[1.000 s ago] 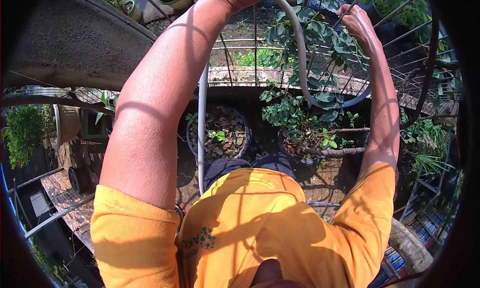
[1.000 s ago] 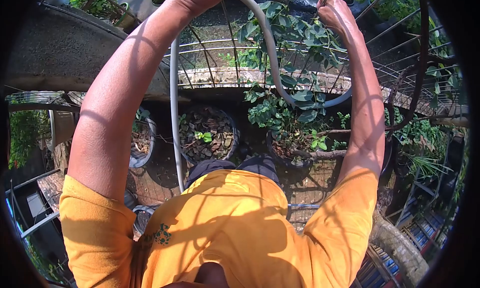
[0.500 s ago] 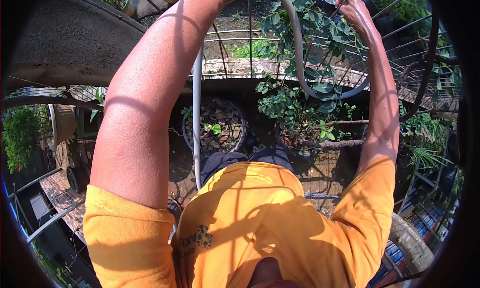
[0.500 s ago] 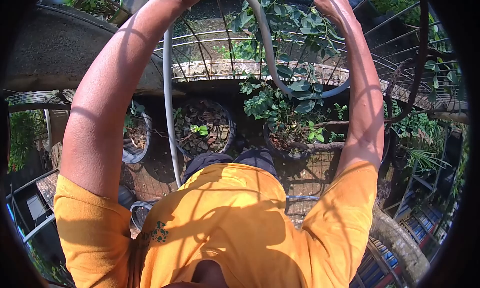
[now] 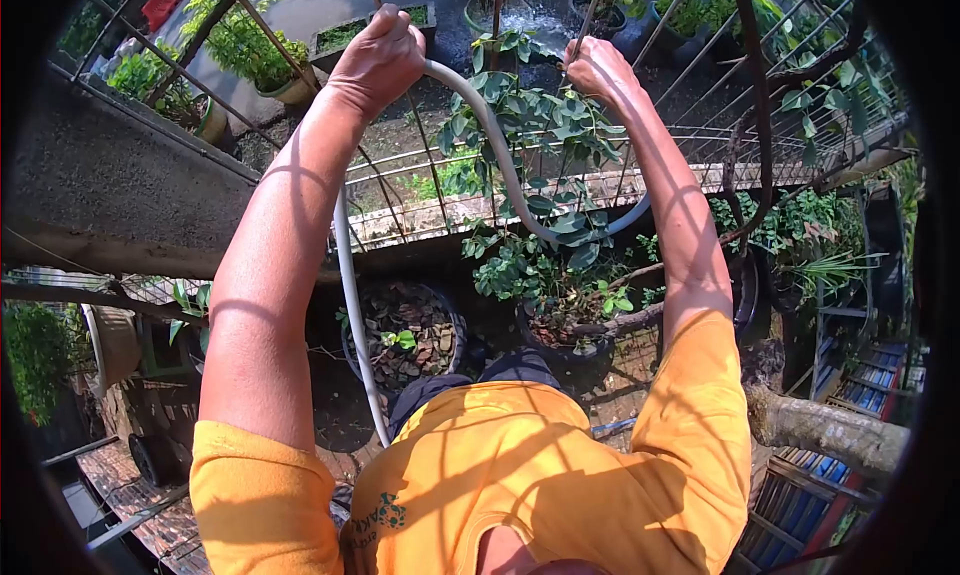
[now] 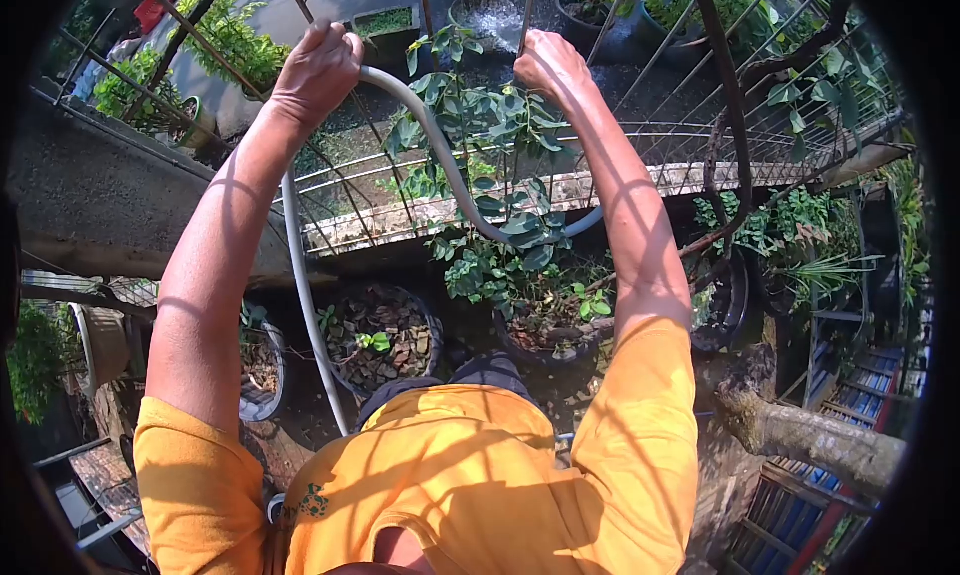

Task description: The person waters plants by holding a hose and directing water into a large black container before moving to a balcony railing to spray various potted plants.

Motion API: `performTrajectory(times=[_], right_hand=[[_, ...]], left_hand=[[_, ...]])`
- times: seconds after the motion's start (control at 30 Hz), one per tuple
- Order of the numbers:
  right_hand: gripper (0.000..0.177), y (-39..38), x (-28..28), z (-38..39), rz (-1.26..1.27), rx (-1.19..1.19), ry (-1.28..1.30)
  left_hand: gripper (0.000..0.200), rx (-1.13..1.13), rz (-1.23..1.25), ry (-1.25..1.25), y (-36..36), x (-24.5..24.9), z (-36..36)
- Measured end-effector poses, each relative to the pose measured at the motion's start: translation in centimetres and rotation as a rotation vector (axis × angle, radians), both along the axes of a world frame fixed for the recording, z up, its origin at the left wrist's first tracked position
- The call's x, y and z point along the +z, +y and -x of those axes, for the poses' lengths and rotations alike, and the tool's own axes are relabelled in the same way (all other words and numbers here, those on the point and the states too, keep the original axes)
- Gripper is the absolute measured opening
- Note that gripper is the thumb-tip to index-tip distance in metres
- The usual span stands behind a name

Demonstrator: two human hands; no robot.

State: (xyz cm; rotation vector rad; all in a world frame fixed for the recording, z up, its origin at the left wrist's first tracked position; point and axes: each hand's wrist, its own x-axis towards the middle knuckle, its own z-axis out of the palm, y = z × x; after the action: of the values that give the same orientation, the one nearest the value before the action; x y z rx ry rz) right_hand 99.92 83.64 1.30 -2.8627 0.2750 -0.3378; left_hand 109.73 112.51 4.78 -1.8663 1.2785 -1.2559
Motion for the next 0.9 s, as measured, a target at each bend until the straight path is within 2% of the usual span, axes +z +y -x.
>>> performTrajectory(times=[0.33, 0.4, 0.9], right_hand=[[0.025, 0.19, 0.04, 0.05, -0.046, -0.103, 0.039], [0.025, 0.52, 0.64, 0.39, -0.056, -0.087, 0.032], [0.026, 0.10, -0.22, 0.45, -0.086, -0.085, -0.041]], left_hand=[[0.020, 0.013, -0.006, 0.026, -0.05, 0.31, 0.20], [0.020, -0.075, 0.029, -0.018, 0.08, 0.02, -0.38], [0.017, -0.037, 0.043, 0.021, -0.08, -0.18, -0.23]])
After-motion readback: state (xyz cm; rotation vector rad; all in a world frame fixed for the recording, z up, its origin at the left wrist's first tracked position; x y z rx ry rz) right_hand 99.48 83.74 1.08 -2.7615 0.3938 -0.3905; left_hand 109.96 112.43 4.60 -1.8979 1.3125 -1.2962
